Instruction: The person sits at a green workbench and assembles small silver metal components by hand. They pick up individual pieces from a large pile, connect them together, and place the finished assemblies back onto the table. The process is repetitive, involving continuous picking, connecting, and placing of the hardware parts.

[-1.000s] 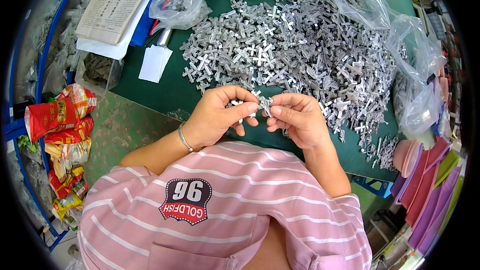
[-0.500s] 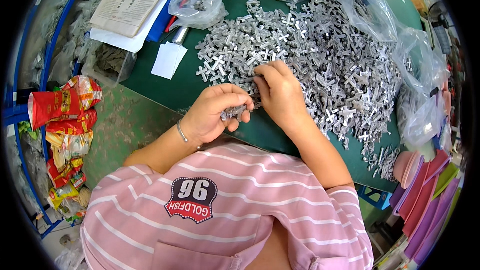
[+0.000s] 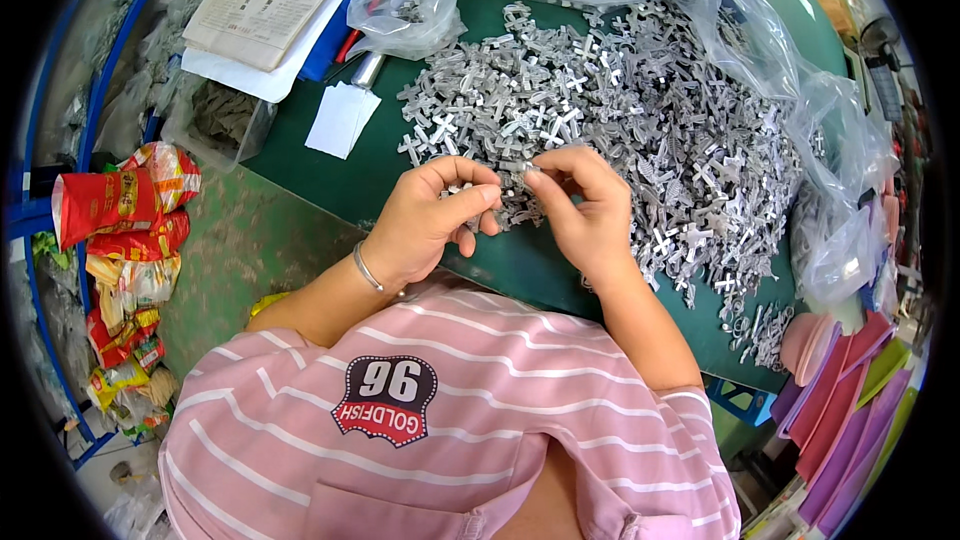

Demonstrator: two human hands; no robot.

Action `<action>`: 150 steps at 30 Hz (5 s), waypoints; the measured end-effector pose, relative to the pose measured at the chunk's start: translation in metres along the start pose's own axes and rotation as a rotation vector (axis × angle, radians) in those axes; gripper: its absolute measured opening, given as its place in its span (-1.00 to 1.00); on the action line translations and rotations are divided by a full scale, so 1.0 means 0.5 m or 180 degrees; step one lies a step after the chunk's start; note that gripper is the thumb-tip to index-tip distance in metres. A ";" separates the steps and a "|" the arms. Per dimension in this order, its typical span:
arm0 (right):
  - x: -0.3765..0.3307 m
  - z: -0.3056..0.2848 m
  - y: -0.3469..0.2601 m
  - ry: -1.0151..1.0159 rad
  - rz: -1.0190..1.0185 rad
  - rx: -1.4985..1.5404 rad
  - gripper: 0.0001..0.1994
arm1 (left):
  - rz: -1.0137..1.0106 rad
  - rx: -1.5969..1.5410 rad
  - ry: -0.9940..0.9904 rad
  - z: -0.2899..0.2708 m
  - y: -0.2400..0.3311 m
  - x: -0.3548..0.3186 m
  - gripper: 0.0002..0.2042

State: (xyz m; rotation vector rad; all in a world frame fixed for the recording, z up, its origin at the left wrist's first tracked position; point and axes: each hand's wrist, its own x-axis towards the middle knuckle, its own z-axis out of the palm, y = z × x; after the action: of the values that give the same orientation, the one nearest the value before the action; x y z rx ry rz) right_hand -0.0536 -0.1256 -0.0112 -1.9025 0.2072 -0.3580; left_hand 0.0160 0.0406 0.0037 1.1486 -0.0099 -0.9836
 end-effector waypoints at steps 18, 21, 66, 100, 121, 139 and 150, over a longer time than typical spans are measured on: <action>-0.037 -0.030 0.006 -0.0186 0.1046 0.2423 -0.84 | -0.0130 0.0089 -0.0159 0.010 -0.005 -0.003 -0.86; -0.037 -0.030 0.006 -0.0184 0.1047 0.2424 -0.84 | -0.0151 0.0120 -0.0144 0.010 -0.005 -0.003 -0.86; -0.016 -0.057 -0.023 -0.0312 0.1373 0.1311 -0.87 | 0.0057 0.0542 0.0034 0.037 0.011 0.006 -0.85; -0.008 -0.032 -0.007 -0.0374 -0.0518 -0.1448 -0.87 | -0.0411 -0.1187 -0.0247 -0.023 0.017 0.023 -0.88; -0.024 0.000 0.000 -0.0202 -0.0507 -0.1821 -0.66 | 0.0134 -0.0034 0.0072 0.001 0.009 0.008 -0.89; -0.013 -0.052 -0.030 -0.0599 0.1457 0.1478 -0.84 | -0.0286 0.0618 -0.0233 0.027 0.009 0.001 -0.83; -0.028 -0.062 -0.013 -0.0320 0.1339 0.2303 -0.86 | -0.0355 0.0227 -0.0232 0.026 0.004 0.004 -0.82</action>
State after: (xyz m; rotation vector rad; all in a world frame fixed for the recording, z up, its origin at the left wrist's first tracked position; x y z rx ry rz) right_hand -0.0775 -0.1464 0.0026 -1.1219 0.3487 -0.0326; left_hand 0.0125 0.0295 0.0101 1.1880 -0.0400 -1.1312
